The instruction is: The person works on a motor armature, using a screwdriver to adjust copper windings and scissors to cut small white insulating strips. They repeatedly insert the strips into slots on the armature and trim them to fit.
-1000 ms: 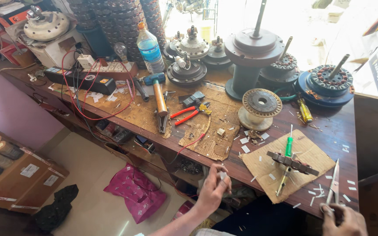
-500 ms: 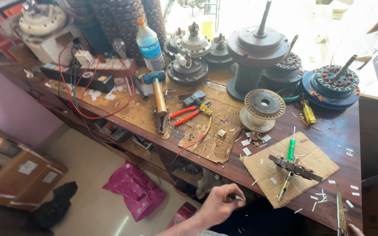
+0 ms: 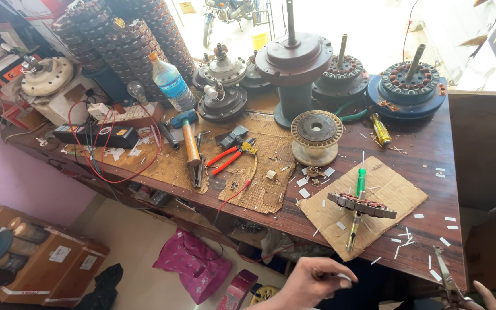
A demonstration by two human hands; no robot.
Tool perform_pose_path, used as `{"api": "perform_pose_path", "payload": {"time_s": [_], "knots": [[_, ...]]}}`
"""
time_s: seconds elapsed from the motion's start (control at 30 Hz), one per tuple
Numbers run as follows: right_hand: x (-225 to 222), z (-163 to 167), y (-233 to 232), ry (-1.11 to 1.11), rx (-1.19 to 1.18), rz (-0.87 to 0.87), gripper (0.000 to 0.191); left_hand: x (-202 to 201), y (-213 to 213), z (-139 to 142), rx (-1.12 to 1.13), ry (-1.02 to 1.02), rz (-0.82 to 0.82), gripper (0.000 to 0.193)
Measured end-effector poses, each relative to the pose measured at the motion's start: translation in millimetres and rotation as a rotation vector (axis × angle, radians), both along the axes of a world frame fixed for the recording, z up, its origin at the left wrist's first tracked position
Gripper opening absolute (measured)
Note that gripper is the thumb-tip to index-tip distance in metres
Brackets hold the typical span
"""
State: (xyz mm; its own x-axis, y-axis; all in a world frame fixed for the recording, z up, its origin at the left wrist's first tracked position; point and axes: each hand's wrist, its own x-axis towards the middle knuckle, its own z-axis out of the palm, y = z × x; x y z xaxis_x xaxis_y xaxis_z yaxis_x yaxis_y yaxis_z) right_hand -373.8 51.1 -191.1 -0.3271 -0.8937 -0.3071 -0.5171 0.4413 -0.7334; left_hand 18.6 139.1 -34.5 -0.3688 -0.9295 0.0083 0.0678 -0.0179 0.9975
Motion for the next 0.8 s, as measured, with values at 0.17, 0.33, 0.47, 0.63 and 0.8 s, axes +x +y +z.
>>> {"api": "perform_pose_path", "payload": {"time_s": [0.17,0.33,0.47,0.63,0.8], "knots": [[-4.7,-3.7,0.2,-0.027,-0.003,-0.004,0.03,-5.2,3.2,-13.9,-0.165,-0.12,-0.266,0.013],[-8.1,-7.4,3.6,-0.05,-0.002,-0.019,0.032,-15.0,3.2,-11.1,-0.308,-0.257,-0.384,0.023],[-11.1,-11.0,4.1,-0.073,-0.008,-0.032,0.033,-26.2,2.8,10.5,-0.165,-0.119,-0.382,0.038],[-22.5,-12.2,16.0,-0.079,-0.03,-0.069,0.035,-35.0,-4.1,36.4,0.027,-0.042,-0.382,0.018],[-20.0,-12.9,50.0,-0.095,-0.058,-0.147,0.037,-29.2,-25.1,50.2,-0.009,0.179,-0.455,0.009]]}}
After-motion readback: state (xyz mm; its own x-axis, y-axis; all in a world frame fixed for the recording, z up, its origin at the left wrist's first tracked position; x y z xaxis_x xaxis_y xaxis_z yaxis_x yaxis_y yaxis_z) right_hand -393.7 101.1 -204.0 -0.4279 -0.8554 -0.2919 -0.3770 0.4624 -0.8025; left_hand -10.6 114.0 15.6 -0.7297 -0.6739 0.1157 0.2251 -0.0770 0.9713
